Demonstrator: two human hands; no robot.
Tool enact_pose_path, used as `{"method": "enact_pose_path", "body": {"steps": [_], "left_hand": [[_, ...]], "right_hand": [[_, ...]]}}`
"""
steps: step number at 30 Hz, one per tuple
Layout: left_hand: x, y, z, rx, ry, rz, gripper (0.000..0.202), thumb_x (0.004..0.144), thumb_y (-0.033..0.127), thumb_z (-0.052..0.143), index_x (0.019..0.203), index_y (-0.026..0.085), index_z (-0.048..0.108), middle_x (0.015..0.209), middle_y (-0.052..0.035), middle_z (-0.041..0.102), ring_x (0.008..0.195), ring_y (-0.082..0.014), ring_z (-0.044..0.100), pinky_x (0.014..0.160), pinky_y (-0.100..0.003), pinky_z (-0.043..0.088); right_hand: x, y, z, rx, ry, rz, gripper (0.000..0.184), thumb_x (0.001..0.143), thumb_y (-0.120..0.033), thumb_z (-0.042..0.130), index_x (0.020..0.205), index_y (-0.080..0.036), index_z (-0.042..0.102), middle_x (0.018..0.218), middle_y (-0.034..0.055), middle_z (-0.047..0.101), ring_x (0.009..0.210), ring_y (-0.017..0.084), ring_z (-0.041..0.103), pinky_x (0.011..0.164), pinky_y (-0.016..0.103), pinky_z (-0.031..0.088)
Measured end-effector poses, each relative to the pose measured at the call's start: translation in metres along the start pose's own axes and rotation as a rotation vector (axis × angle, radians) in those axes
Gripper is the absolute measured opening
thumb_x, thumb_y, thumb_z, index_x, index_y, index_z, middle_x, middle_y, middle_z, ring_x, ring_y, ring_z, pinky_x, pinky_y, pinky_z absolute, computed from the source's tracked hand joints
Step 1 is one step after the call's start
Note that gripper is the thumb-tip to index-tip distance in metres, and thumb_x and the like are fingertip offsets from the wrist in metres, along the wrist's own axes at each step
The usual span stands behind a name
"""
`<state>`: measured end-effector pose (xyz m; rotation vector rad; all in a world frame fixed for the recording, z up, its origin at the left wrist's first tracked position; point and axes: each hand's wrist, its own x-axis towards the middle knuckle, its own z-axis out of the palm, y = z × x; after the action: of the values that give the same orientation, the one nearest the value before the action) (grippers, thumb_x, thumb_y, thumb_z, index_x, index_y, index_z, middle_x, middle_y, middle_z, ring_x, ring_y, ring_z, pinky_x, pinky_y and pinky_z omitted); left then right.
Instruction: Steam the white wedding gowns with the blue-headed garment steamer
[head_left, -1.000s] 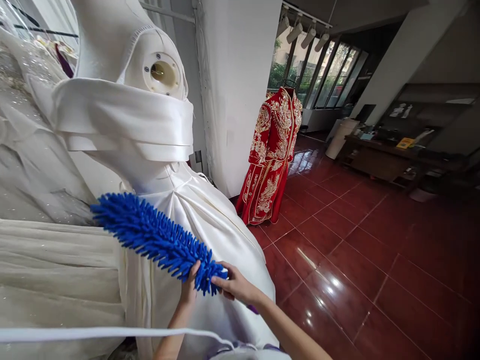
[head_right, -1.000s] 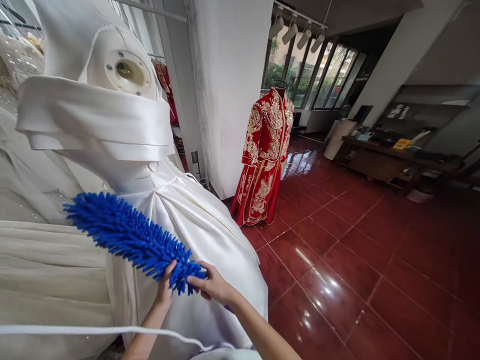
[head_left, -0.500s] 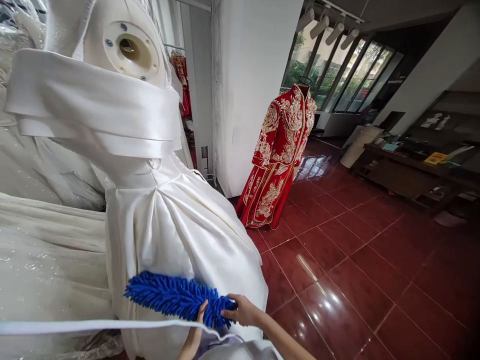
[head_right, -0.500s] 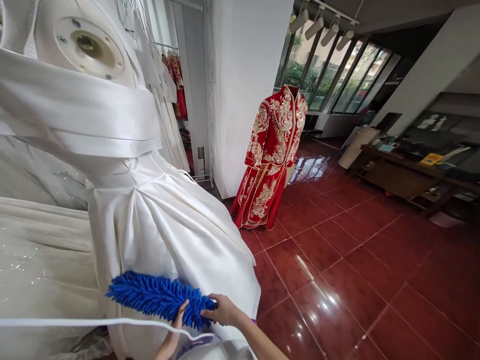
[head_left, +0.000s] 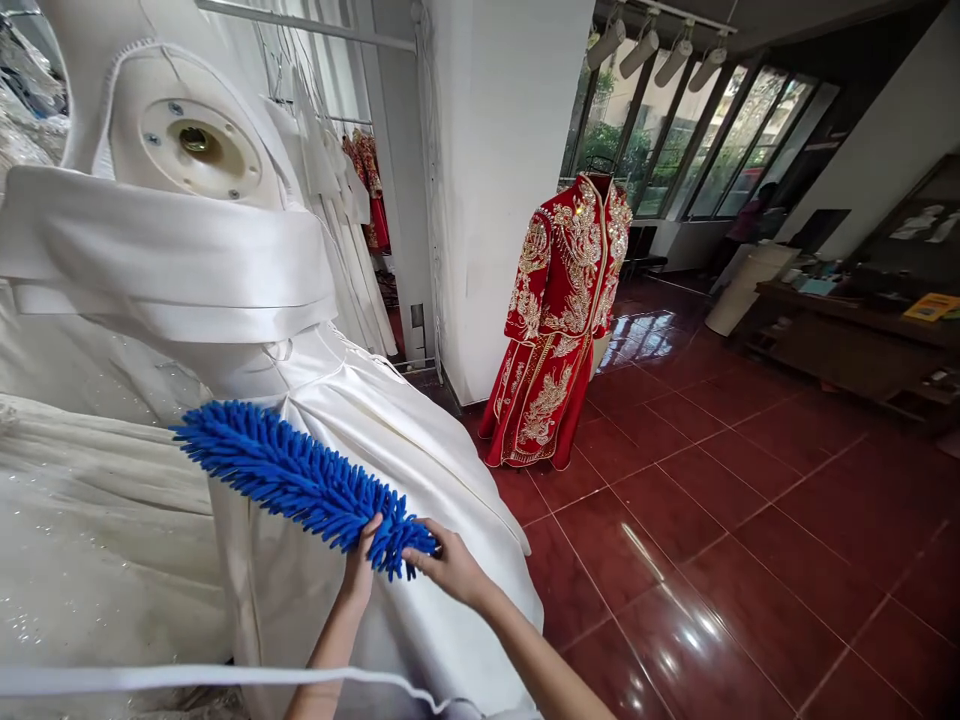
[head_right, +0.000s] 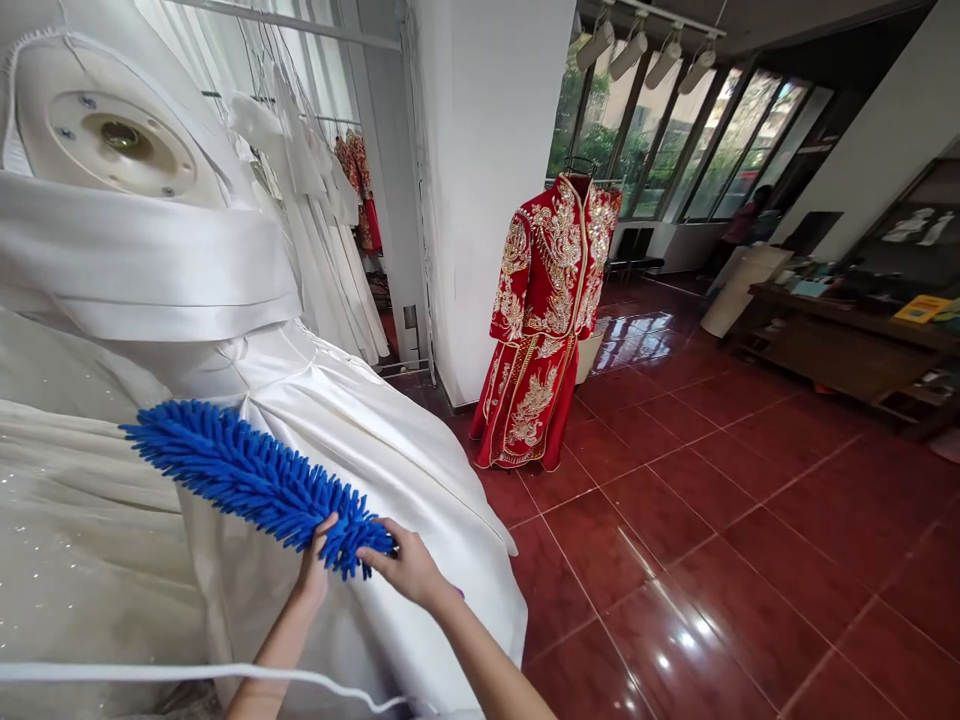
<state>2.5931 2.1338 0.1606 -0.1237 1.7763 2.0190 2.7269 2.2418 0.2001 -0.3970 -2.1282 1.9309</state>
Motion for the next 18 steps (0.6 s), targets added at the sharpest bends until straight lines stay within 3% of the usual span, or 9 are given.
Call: {"method": "enact_pose_path", "body": {"steps": [2, 4, 6, 10, 12, 13, 15, 18], "left_hand": [[-0.004, -0.001, 0.009, 0.004, -0.002, -0.047, 0.02, 0.069, 0.031, 0.064, 0.087, 0.022, 0.068, 0.106, -0.0035, 0.073, 0.126, -0.0261, 0.055, 0.112, -0.041, 0.04], [-0.016, -0.021, 0.008, 0.034, -0.021, -0.125, 0.024, 0.07, 0.035, 0.063, 0.088, 0.021, 0.068, 0.105, -0.0049, 0.074, 0.124, -0.0268, 0.057, 0.11, -0.041, 0.042], [-0.032, -0.058, -0.002, 0.058, -0.037, -0.189, 0.027, 0.069, 0.038, 0.062, 0.089, 0.021, 0.068, 0.105, -0.006, 0.074, 0.123, -0.0278, 0.058, 0.11, -0.041, 0.043], [-0.069, -0.141, -0.035, 0.086, -0.086, -0.327, 0.024, 0.059, 0.043, 0.067, 0.078, 0.029, 0.069, 0.102, -0.0042, 0.076, 0.126, -0.03, 0.056, 0.111, -0.038, 0.042], [-0.079, -0.161, -0.044, 0.069, -0.111, -0.355, 0.022, 0.056, 0.046, 0.068, 0.072, 0.032, 0.069, 0.098, -0.0026, 0.077, 0.127, -0.03, 0.055, 0.11, -0.038, 0.043], [-0.081, -0.161, -0.044, 0.055, -0.108, -0.346, 0.021, 0.056, 0.047, 0.068, 0.071, 0.032, 0.068, 0.097, -0.0025, 0.077, 0.128, -0.0298, 0.054, 0.111, -0.038, 0.043], [-0.077, -0.143, -0.037, 0.024, -0.053, -0.283, 0.023, 0.058, 0.048, 0.068, 0.074, 0.031, 0.069, 0.1, -0.0035, 0.077, 0.129, -0.03, 0.054, 0.113, -0.04, 0.04], [-0.058, -0.082, -0.011, -0.028, 0.022, -0.107, 0.03, 0.061, 0.043, 0.069, 0.086, 0.026, 0.071, 0.109, -0.0067, 0.075, 0.128, -0.0308, 0.054, 0.115, -0.043, 0.038]], "right_hand": [[0.002, 0.008, -0.005, -0.017, -0.003, 0.023, 0.061, 0.075, -0.064, 0.066, 0.116, -0.018, 0.063, 0.086, 0.0042, 0.066, 0.074, 0.015, 0.057, 0.067, 0.027, 0.048], [-0.011, 0.028, -0.007, -0.021, -0.012, 0.042, 0.058, 0.075, -0.064, 0.066, 0.111, -0.019, 0.065, 0.086, 0.0039, 0.065, 0.074, 0.015, 0.056, 0.066, 0.026, 0.048], [-0.037, 0.057, -0.007, -0.015, -0.019, 0.084, 0.056, 0.075, -0.064, 0.065, 0.108, -0.019, 0.066, 0.087, 0.0036, 0.065, 0.073, 0.014, 0.056, 0.066, 0.026, 0.047], [-0.096, 0.113, -0.007, -0.02, -0.065, 0.304, 0.064, 0.07, -0.07, 0.066, 0.106, -0.017, 0.065, 0.077, 0.002, 0.062, 0.058, 0.011, 0.05, 0.054, 0.024, 0.043], [-0.107, 0.119, -0.013, -0.055, -0.123, 0.341, 0.063, 0.07, -0.07, 0.066, 0.103, -0.017, 0.066, 0.074, 0.0016, 0.061, 0.056, 0.011, 0.048, 0.051, 0.024, 0.042], [-0.106, 0.115, -0.017, -0.076, -0.151, 0.314, 0.061, 0.07, -0.069, 0.066, 0.102, -0.017, 0.067, 0.075, 0.0016, 0.062, 0.057, 0.011, 0.049, 0.053, 0.025, 0.043], [-0.09, 0.093, -0.024, -0.098, -0.189, 0.216, 0.058, 0.071, -0.066, 0.068, 0.103, -0.018, 0.068, 0.076, 0.0017, 0.063, 0.062, 0.013, 0.052, 0.06, 0.027, 0.046], [-0.049, 0.05, -0.025, -0.041, -0.17, 0.081, 0.059, 0.074, -0.063, 0.068, 0.112, -0.019, 0.064, 0.084, 0.0034, 0.064, 0.07, 0.014, 0.055, 0.066, 0.027, 0.048]]}}
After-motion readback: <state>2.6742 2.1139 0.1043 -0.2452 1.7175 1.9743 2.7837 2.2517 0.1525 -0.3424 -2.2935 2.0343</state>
